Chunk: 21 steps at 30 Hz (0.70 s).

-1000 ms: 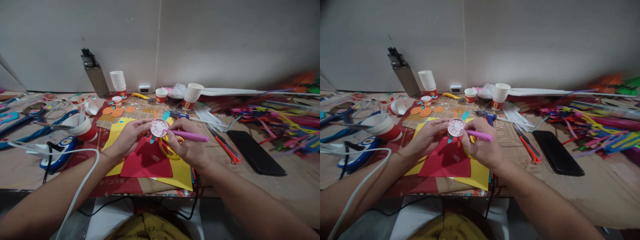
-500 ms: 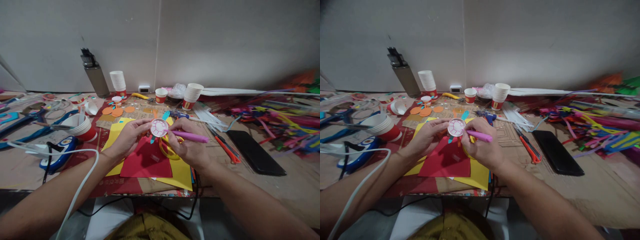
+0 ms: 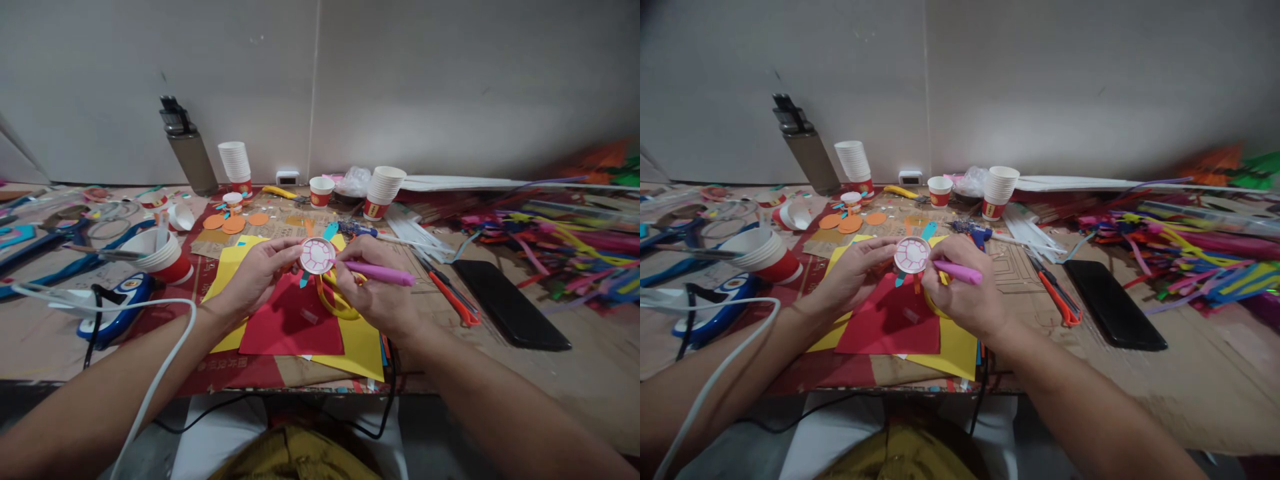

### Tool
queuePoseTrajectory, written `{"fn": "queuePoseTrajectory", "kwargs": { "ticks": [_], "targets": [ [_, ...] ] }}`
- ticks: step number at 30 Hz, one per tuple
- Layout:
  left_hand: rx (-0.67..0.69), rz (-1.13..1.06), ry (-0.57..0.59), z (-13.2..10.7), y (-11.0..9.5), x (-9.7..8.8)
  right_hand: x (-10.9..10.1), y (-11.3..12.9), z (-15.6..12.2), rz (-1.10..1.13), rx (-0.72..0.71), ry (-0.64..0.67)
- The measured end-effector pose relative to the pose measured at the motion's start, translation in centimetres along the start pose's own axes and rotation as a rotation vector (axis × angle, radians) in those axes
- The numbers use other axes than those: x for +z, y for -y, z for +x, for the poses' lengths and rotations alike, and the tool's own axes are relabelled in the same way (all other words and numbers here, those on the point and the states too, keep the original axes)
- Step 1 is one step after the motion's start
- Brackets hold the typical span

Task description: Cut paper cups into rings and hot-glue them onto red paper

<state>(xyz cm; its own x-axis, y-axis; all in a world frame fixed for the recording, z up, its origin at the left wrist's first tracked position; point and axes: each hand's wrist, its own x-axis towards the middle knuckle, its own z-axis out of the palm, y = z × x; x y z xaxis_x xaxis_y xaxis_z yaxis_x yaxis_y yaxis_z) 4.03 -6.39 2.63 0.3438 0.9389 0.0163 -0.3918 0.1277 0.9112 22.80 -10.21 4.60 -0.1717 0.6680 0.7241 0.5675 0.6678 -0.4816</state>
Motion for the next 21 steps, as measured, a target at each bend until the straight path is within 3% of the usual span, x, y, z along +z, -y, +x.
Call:
{"fn": "queuePoseTrajectory", "kwargs": {
  "ticks": [21],
  "targets": [
    [-0.005, -0.004, -0.004, 0.02, -0.08, 0.10, -0.11, 0.22, 0.13, -0.016, 0.020, -0.014]
  ]
}}
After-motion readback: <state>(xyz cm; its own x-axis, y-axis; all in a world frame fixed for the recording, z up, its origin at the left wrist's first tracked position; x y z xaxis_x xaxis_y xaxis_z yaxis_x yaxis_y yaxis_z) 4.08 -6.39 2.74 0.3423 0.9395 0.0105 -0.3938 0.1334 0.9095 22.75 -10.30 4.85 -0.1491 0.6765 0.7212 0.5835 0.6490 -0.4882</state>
